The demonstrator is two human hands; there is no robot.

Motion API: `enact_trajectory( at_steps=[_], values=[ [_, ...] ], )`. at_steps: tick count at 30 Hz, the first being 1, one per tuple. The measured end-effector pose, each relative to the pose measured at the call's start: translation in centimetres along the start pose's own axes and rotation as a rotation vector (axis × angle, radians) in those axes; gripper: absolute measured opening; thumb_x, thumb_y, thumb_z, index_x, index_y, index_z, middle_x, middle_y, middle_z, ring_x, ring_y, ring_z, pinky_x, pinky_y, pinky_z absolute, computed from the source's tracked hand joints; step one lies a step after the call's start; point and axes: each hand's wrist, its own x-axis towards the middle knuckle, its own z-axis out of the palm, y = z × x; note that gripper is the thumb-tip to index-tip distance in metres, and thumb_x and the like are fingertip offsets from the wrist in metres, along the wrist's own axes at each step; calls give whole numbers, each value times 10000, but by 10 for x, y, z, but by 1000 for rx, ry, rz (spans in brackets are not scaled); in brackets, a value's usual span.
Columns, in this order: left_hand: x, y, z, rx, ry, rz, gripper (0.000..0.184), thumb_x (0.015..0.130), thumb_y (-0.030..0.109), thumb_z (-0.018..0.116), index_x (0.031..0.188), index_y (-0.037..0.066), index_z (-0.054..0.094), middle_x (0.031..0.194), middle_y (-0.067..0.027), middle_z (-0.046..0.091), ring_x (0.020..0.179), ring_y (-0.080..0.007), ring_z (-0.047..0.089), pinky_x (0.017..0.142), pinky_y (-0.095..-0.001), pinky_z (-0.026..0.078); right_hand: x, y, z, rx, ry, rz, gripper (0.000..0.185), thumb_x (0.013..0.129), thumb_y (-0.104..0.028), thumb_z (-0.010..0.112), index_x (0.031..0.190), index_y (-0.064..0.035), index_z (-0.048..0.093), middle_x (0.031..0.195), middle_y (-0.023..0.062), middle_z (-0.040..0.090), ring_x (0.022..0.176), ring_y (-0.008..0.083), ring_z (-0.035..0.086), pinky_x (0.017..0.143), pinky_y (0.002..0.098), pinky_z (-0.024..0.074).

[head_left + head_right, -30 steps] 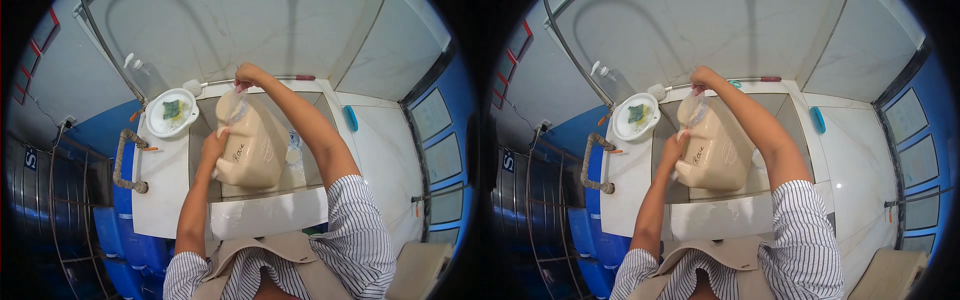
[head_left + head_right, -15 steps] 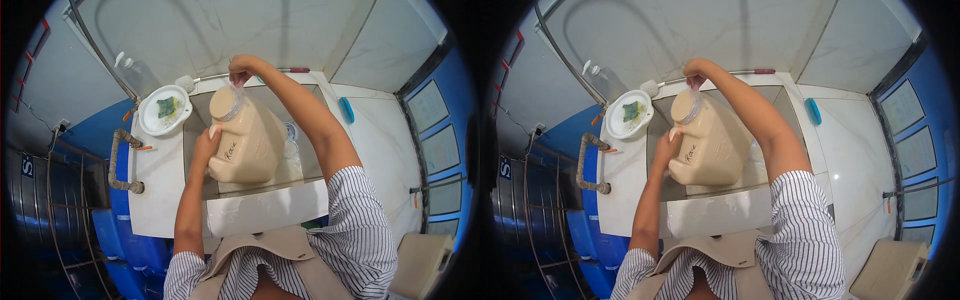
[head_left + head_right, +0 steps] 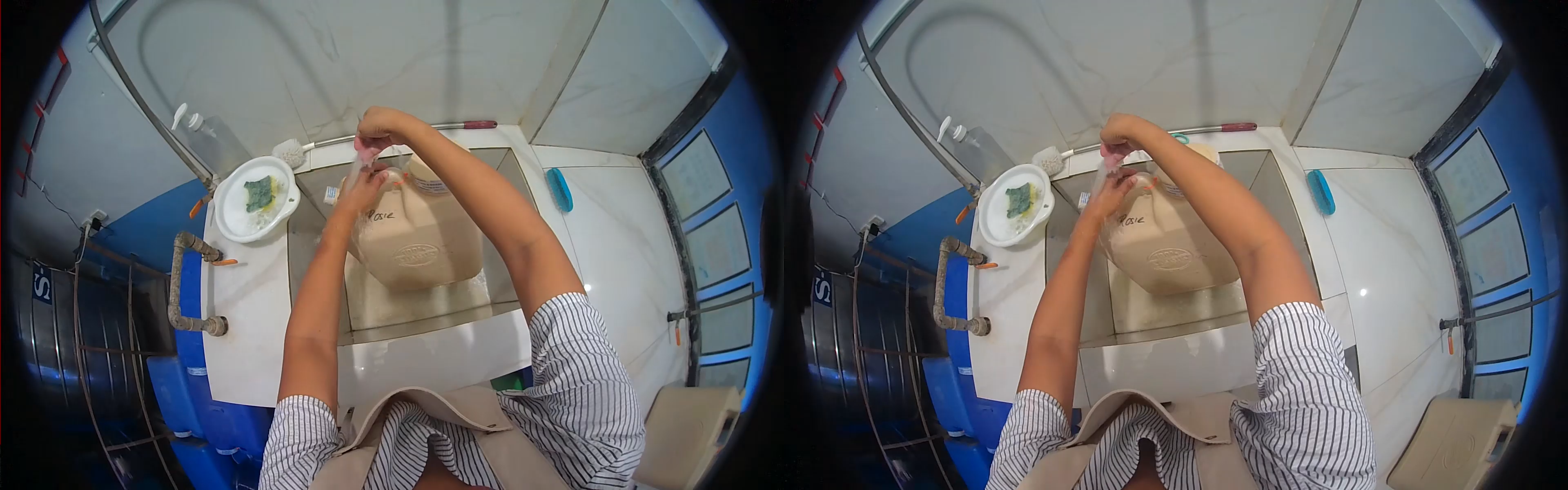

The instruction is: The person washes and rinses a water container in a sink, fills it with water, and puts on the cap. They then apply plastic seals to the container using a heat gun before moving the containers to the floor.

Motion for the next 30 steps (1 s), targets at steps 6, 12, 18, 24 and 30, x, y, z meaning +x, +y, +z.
enact_trajectory(
  at_steps=[6,12,18,24,30],
  values=[
    [-50,77,18,381,-235,343,353,853,166,535,1154,-17,539,1125,-207,572,1068,-351,532,914,-386,421,88,82,-66,-493,312,101,163,765,-12,496,709,46,637,630,157,629,571,264,648,507,330,524],
    [-116,111,64,385,-302,692,401,792,-18,467,1191,-55,480,1128,-247,554,1044,-330,553,898,-370,452,126,186,-91,-1018,561,-259,271,785,-240,567,864,8,641,965,251,606,887,372,596,786,438,483],
    [-153,122,123,534,-191,1004,331,730,92,556,1001,-97,549,1052,-210,582,977,-310,574,836,-356,475,92,150,-62,-1056,435,-333,230,713,-208,625,726,20,647,778,212,646,720,332,650,676,414,531],
    [-180,176,135,-35,-426,535,389,747,121,533,1086,-70,538,1125,-221,540,1066,-304,524,892,-375,430,61,108,35,-367,70,87,212,742,-92,547,779,111,592,735,229,632,580,256,647,501,371,547],
    [-189,122,66,640,-354,844,287,816,174,558,1043,3,515,934,-146,522,931,-271,549,806,-363,465,-4,151,-12,-730,47,300,277,794,-194,525,779,64,624,698,178,627,655,263,649,583,378,543]
  ],
)
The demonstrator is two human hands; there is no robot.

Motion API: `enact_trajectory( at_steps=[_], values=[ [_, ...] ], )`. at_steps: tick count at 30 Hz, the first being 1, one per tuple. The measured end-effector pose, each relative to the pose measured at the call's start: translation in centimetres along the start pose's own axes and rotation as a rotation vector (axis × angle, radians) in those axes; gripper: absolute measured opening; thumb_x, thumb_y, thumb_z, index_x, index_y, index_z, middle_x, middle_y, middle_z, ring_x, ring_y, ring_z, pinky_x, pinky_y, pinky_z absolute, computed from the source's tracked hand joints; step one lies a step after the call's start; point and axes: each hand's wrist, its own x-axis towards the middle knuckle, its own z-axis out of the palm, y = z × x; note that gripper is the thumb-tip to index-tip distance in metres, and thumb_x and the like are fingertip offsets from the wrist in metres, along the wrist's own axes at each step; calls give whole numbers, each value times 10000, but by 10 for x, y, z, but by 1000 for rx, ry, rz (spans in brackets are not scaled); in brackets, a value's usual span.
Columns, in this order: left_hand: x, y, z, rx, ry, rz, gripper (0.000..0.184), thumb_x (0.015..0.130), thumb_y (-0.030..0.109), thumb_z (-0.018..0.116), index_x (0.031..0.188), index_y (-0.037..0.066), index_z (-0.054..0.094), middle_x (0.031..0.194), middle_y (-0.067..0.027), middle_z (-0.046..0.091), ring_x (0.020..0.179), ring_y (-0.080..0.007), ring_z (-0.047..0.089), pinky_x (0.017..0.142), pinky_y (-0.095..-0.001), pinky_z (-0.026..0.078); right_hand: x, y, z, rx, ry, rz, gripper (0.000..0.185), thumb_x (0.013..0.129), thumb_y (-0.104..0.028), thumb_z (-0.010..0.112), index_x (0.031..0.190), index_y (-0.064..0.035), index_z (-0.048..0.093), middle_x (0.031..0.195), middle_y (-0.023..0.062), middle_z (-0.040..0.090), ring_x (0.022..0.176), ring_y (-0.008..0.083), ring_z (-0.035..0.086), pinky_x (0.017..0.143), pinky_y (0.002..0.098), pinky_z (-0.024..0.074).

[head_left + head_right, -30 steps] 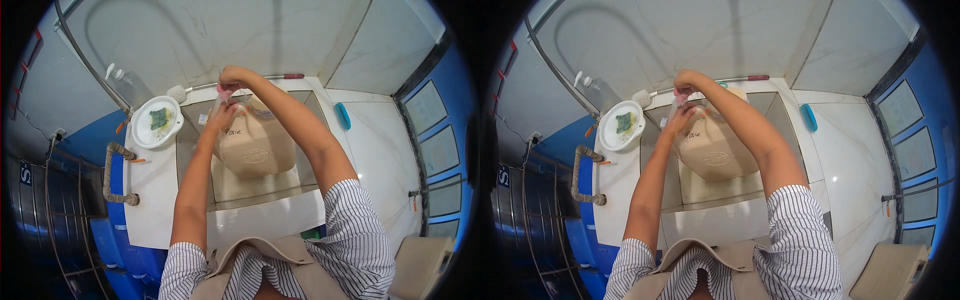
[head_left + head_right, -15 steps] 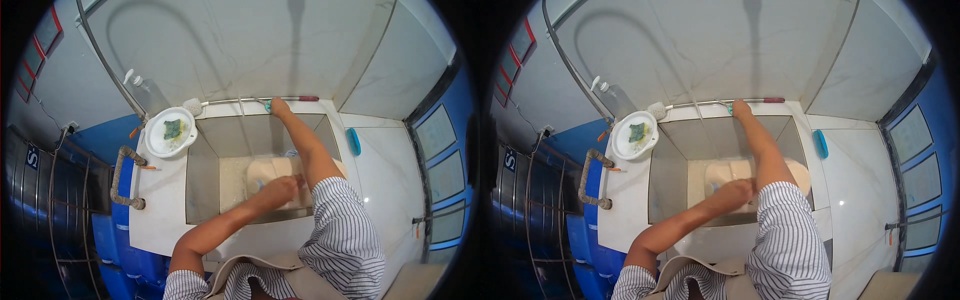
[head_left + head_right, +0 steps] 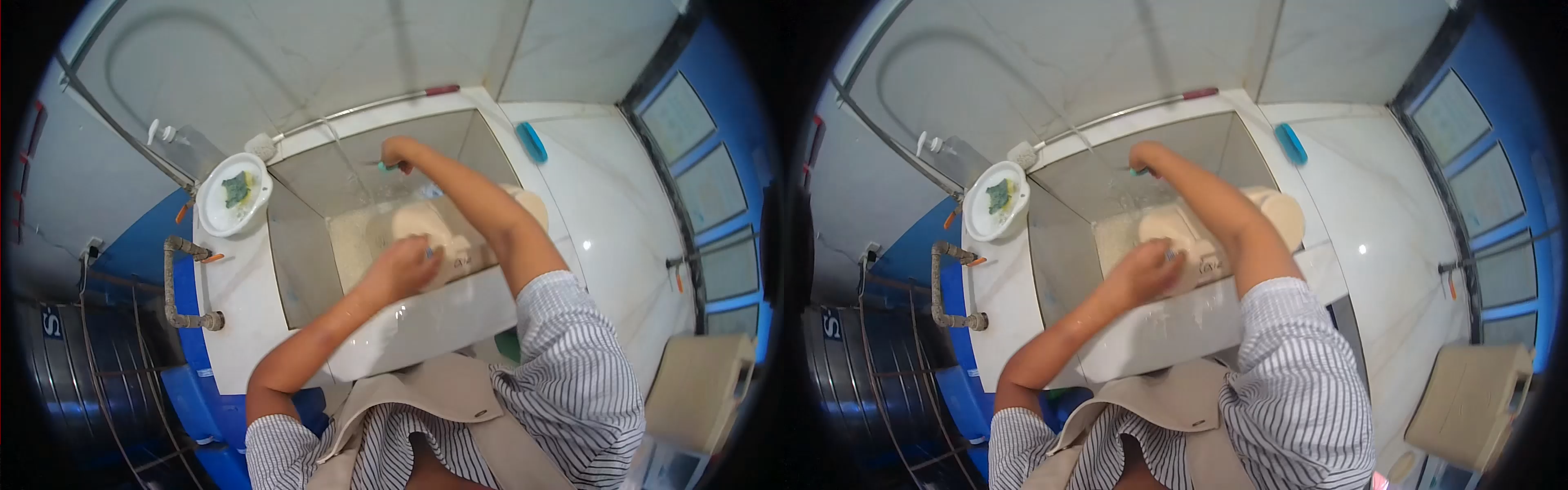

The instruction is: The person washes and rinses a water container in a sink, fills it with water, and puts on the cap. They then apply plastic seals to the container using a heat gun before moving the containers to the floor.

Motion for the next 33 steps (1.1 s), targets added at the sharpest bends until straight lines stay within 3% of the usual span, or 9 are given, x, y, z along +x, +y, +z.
enact_trajectory(
  at_steps=[5,8,10,15,20,22,25,32,33],
  values=[
    [-2,-12,10,22,-76,76,238,818,205,584,950,17,522,786,-114,478,739,-261,584,619,-365,505,-109,50,29,436,384,-92,277,781,-207,555,792,63,613,770,247,625,693,374,617,655,434,491],
    [-2,-8,16,123,-166,-70,255,842,256,562,898,14,506,770,-156,530,623,-272,593,508,-364,489,-140,68,71,513,723,-195,277,803,-201,553,871,66,573,851,259,602,774,417,582,704,459,468],
    [7,4,17,43,-190,-431,344,888,356,485,918,15,509,744,-208,570,563,-315,600,455,-405,478,-157,70,95,537,896,-206,281,817,-200,544,924,60,554,911,263,588,829,429,562,736,467,456],
    [5,10,2,-240,-302,-798,453,889,412,435,927,-29,533,816,-252,612,742,-363,619,618,-441,492,-175,59,108,569,1089,-151,331,847,-218,519,1055,39,514,1019,241,564,890,388,561,769,440,438],
    [1,25,-29,-381,-514,-802,451,866,374,485,932,-69,537,821,-237,612,850,-372,602,743,-438,468,-177,60,106,584,1049,-140,317,849,-205,513,1040,48,514,1021,247,558,888,403,555,772,454,441],
    [-7,21,-24,45,24,-367,404,837,351,565,911,-46,557,797,-191,615,783,-362,597,715,-433,463,-177,61,107,584,1036,-151,313,849,-193,507,1039,55,509,1023,253,555,906,416,550,781,466,445],
    [1,11,-18,-61,-224,-263,451,786,352,636,971,-47,536,864,-204,596,789,-344,592,707,-418,468,-176,60,108,606,1044,-171,311,844,-191,510,1036,53,509,1016,249,556,907,415,549,782,466,446],
    [8,-7,-10,-359,-646,-849,478,828,365,585,1114,2,461,952,-203,559,785,-332,598,625,-410,487,-180,59,105,627,1046,-155,299,838,-186,516,1020,51,510,1005,252,558,910,417,544,790,470,440],
    [0,2,-9,-153,-286,-589,462,838,375,568,1087,-2,469,850,-185,584,720,-331,605,606,-411,486,-179,60,105,620,1057,-149,295,838,-187,516,1012,51,512,999,254,560,906,418,544,788,472,438]
  ],
)
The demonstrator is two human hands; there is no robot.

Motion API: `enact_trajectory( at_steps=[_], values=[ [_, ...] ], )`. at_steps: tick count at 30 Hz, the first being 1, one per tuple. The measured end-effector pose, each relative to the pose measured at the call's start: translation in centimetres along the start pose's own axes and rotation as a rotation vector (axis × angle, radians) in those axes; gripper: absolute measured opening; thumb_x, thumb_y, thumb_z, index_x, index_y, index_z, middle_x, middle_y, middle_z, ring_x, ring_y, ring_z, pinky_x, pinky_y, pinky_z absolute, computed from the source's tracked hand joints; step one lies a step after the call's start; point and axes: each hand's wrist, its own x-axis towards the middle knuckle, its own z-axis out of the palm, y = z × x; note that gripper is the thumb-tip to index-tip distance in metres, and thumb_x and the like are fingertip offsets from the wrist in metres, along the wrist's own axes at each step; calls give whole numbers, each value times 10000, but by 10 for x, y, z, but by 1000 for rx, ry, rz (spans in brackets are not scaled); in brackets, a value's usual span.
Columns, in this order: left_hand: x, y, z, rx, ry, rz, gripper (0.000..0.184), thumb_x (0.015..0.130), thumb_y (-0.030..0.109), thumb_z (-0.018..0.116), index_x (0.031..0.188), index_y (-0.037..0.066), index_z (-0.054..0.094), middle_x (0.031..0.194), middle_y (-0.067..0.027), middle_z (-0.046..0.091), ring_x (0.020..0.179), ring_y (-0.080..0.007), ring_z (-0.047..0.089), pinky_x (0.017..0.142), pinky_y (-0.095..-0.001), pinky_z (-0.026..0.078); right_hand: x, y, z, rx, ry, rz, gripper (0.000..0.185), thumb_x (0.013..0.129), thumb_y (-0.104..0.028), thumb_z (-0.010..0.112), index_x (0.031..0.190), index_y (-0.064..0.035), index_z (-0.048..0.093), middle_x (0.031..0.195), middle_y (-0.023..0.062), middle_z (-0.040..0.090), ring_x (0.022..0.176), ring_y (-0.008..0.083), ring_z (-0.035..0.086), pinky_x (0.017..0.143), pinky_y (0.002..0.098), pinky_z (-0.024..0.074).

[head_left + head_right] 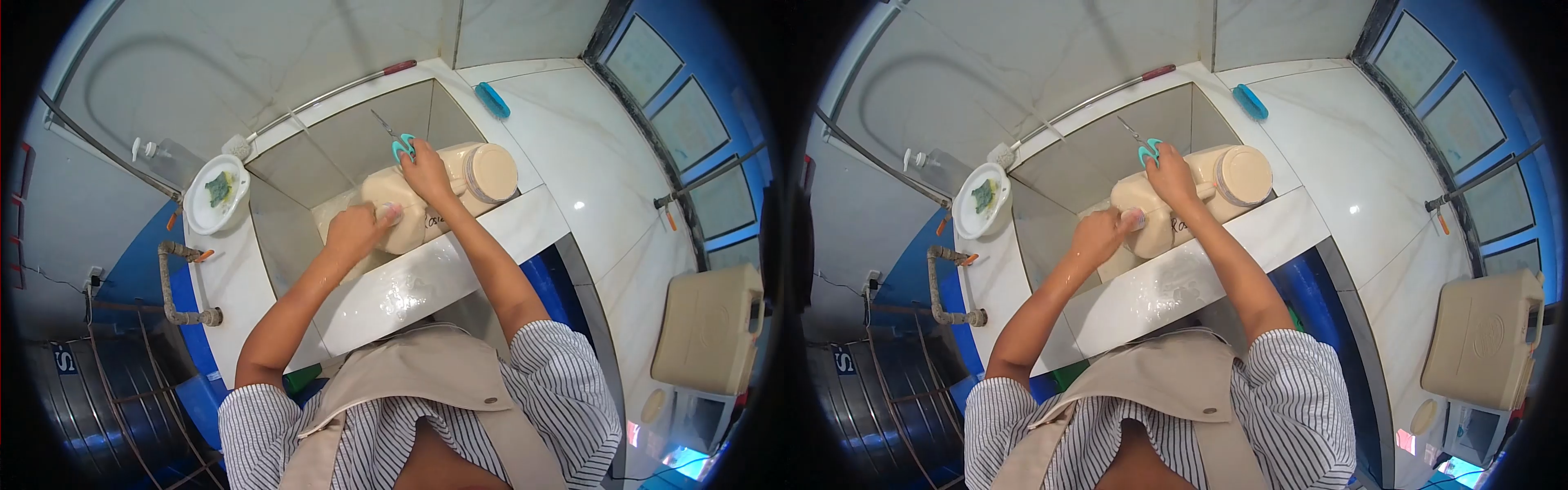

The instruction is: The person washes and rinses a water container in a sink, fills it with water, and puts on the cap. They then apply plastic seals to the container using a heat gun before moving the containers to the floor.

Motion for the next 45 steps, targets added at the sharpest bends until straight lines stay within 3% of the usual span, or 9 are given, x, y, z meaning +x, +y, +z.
enact_trajectory(
  at_steps=[1,5,11,17,28,32,34,41,45],
  values=[
    [-6,2,2,129,382,272,449,849,384,551,1059,-6,477,748,-167,608,655,-330,611,588,-412,486,2,2,0,2,3,2,295,838,-187,516,1012,51,512,999,254,560,906,418,544,788,472,438],
    [-1,-6,2,191,115,483,580,849,455,515,1099,-65,456,688,-198,612,661,-379,606,656,-458,480,2,1,0,15,-40,6,295,837,-195,519,994,55,520,981,259,566,904,419,545,789,472,439],
    [13,11,-16,-123,-378,-329,463,838,363,569,1056,-31,463,726,-212,614,758,-353,628,639,-415,495,3,5,2,29,-33,3,310,839,-209,521,997,58,524,980,258,569,905,419,546,789,470,438],
    [-1,6,-7,237,228,567,395,815,315,624,959,-44,541,749,-225,620,712,-329,624,584,-391,489,2,4,1,37,-34,5,293,837,-207,523,966,56,523,979,255,568,899,419,546,783,471,439],
    [16,4,-3,-896,-421,-695,638,831,567,426,642,-35,518,494,-176,531,480,-357,543,512,-378,465,1,4,-1,29,-29,-6,287,837,-192,521,984,55,516,990,252,567,897,419,548,781,471,443],
    [12,7,-16,-755,-545,-692,546,842,499,497,768,-41,529,565,-154,537,477,-246,574,458,-343,460,3,4,-3,35,-30,6,291,839,-193,520,994,53,519,992,252,567,900,416,549,785,471,443],
    [1,9,-4,68,284,300,443,844,410,547,919,-24,502,798,-192,578,672,-280,614,570,-332,490,2,5,-1,41,-31,2,292,840,-194,520,995,53,519,990,252,568,900,417,549,786,472,442],
    [6,9,1,74,41,181,392,828,317,596,986,-20,473,851,-174,579,675,-278,603,570,-325,486,1,4,0,28,-34,-7,289,836,-185,535,994,56,510,1000,248,570,914,416,551,789,461,448],
    [10,19,-10,-641,-151,-440,310,842,324,538,810,17,513,644,-98,536,521,-182,527,450,-283,408,2,6,1,54,2,-69,270,825,-147,560,993,57,503,1004,246,571,908,417,554,786,458,449]
  ],
)
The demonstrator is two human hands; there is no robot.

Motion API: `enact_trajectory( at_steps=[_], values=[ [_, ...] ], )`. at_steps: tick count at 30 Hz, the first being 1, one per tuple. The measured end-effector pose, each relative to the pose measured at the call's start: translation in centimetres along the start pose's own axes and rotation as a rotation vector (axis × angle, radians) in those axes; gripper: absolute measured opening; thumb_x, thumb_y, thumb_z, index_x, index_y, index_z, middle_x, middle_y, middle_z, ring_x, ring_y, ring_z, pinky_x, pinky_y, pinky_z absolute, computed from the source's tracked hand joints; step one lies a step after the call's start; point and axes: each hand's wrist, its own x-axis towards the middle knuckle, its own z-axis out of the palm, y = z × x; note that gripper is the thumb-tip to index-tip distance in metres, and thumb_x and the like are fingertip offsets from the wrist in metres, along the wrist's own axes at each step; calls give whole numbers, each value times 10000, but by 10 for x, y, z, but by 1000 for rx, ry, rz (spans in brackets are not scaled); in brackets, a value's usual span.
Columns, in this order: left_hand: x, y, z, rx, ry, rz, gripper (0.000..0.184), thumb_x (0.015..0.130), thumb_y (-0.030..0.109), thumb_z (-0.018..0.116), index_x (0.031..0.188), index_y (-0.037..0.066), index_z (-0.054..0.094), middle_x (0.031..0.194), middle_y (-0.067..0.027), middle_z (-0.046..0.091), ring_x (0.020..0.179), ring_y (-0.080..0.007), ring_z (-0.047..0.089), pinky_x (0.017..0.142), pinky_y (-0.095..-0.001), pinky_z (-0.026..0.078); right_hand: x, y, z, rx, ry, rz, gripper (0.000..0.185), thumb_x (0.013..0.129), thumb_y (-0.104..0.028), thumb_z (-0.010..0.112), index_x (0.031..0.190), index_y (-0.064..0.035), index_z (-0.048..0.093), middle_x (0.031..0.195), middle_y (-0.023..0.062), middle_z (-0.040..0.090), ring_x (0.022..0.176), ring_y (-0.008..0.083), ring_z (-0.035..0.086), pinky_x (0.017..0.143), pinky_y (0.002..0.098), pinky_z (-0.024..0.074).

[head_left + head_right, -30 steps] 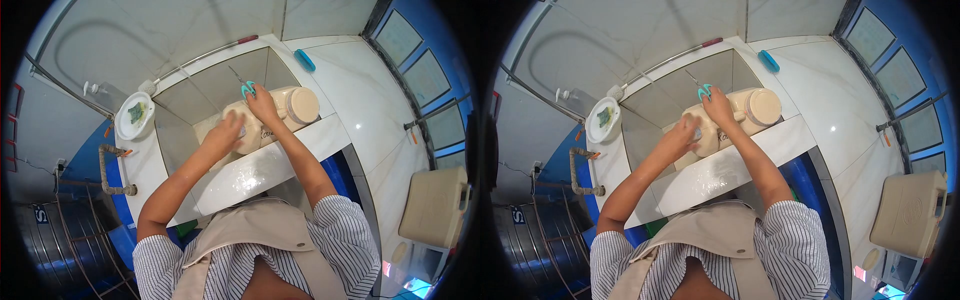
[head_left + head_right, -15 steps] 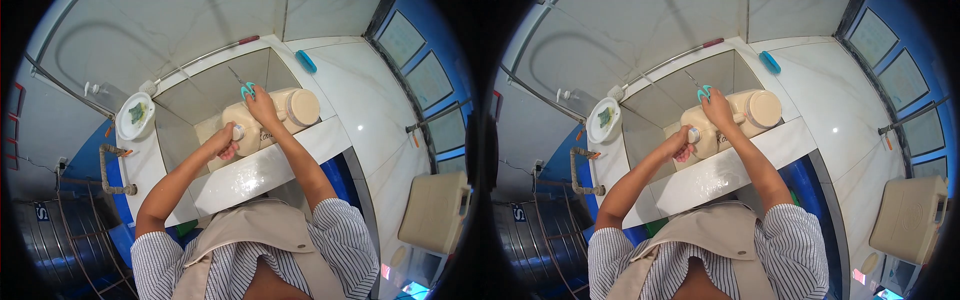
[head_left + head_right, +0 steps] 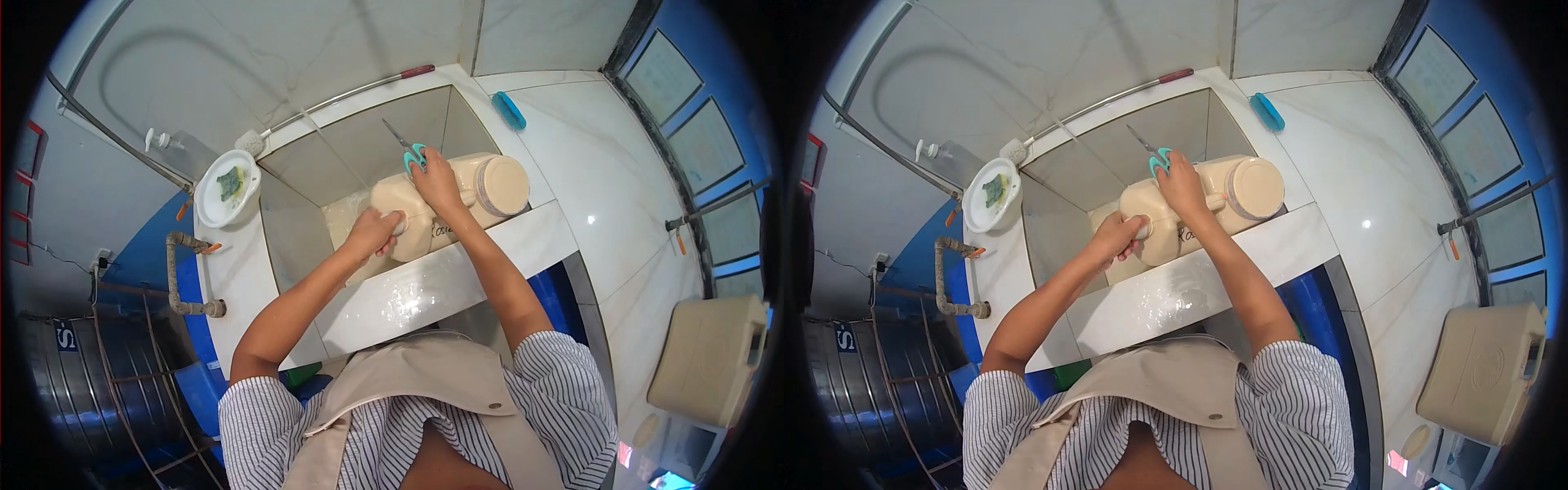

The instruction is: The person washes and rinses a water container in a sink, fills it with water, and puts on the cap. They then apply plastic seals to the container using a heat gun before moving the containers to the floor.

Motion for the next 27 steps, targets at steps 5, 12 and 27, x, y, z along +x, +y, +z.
enact_trajectory(
  at_steps=[5,12,27],
  values=[
    [-1,-2,2,-583,-165,-358,323,864,347,500,777,37,528,564,-3,466,418,-53,386,352,-208,284,1,-4,-4,-5,-30,50,266,826,-143,564,987,58,493,1000,242,569,915,413,550,785,458,447],
    [0,-14,10,411,261,349,367,858,379,561,765,36,471,569,-44,526,445,-134,502,412,-283,401,1,0,-2,-4,-27,30,272,831,-150,564,987,55,478,1005,251,559,927,416,539,780,468,440],
    [-14,-51,-69,-702,329,336,222,830,177,663,983,59,555,871,19,557,800,-67,493,756,-216,395,-64,-84,-10,922,-819,497,383,904,-413,505,746,-68,554,634,10,547,482,49,429,436,187,339]
  ],
)
